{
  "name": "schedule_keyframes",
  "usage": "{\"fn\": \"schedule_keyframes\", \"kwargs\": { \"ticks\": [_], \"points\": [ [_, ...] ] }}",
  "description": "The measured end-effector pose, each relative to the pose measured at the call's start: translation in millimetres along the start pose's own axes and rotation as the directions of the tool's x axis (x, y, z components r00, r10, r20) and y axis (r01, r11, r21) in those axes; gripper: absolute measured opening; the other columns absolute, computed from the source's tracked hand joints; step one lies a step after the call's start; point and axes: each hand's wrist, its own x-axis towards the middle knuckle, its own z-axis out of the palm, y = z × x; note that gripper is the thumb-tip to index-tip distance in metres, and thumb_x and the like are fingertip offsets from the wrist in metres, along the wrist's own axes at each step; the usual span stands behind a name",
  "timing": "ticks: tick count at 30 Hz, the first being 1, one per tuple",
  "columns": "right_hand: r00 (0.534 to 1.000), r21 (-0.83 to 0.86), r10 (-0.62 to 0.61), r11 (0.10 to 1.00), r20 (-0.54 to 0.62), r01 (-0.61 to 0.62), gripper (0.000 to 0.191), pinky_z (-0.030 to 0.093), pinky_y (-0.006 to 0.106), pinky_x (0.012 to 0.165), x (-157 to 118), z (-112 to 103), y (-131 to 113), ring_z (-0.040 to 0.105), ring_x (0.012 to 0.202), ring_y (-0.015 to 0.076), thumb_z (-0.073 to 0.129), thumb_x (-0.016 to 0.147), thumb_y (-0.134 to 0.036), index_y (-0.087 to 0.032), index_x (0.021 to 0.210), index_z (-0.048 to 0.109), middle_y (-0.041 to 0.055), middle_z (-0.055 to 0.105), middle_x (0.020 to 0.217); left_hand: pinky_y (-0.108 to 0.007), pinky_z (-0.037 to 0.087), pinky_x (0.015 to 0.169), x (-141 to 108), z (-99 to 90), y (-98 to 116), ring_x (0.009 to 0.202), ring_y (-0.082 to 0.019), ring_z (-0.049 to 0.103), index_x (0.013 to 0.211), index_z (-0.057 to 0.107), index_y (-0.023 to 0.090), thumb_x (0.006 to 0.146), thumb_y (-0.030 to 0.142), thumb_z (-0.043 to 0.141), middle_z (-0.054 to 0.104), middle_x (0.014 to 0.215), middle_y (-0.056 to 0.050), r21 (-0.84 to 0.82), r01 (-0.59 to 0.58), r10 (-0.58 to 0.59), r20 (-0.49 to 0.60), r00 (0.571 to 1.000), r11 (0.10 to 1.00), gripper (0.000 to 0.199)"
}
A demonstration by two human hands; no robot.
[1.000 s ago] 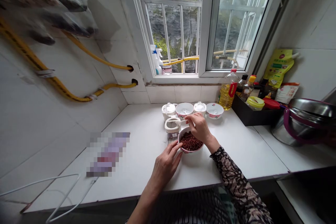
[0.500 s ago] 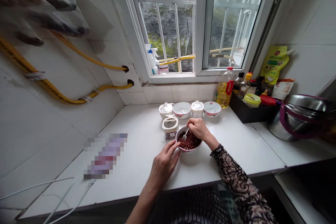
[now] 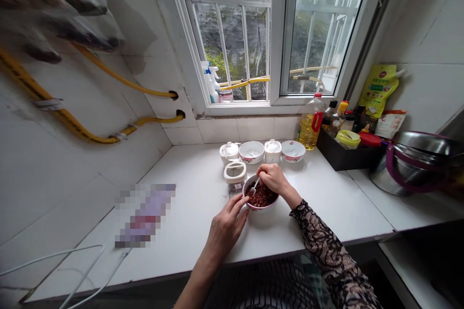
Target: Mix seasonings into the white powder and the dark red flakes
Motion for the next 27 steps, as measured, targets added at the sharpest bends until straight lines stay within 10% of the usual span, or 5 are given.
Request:
{"fn": "schedule_keyframes", "kwargs": {
  "ticks": [11,27],
  "points": [
    [0.969,0.346,0.238,0.917,-0.069,-0.201,0.014,0.046,0.025,0.055,8.2,-16.8,0.4,0.053,0.044,0.0132,0.048,0.057,-0.019,-0.018,0.057,0.062,-0.0017,0.058,0.042,-0.03,0.06,0.077,-0.4,-0.4,0.3,0.102,-0.022,0.069,0.123,0.054,0.02,0.094,0.015,0.048,0.065,0.118,-0.012,-0.008,0.011,-0.011,0.001,1.0,1.0,0.03],
    [0.969,0.378,0.221,0.911,-0.105,-0.167,0.014,0.047,0.026,0.054,10.6,-16.9,7.8,0.055,0.046,0.014,0.051,0.057,-0.021,-0.018,0.059,0.064,-0.0012,0.061,0.044,-0.03,0.06,0.08,-1.3,1.6,-0.3,0.104,-0.021,0.068,0.124,0.054,0.02,0.092,0.013,0.05,0.065,0.118,-0.012,-0.013,0.017,-0.017,0.008,1.0,1.0,0.033]
  ]
}}
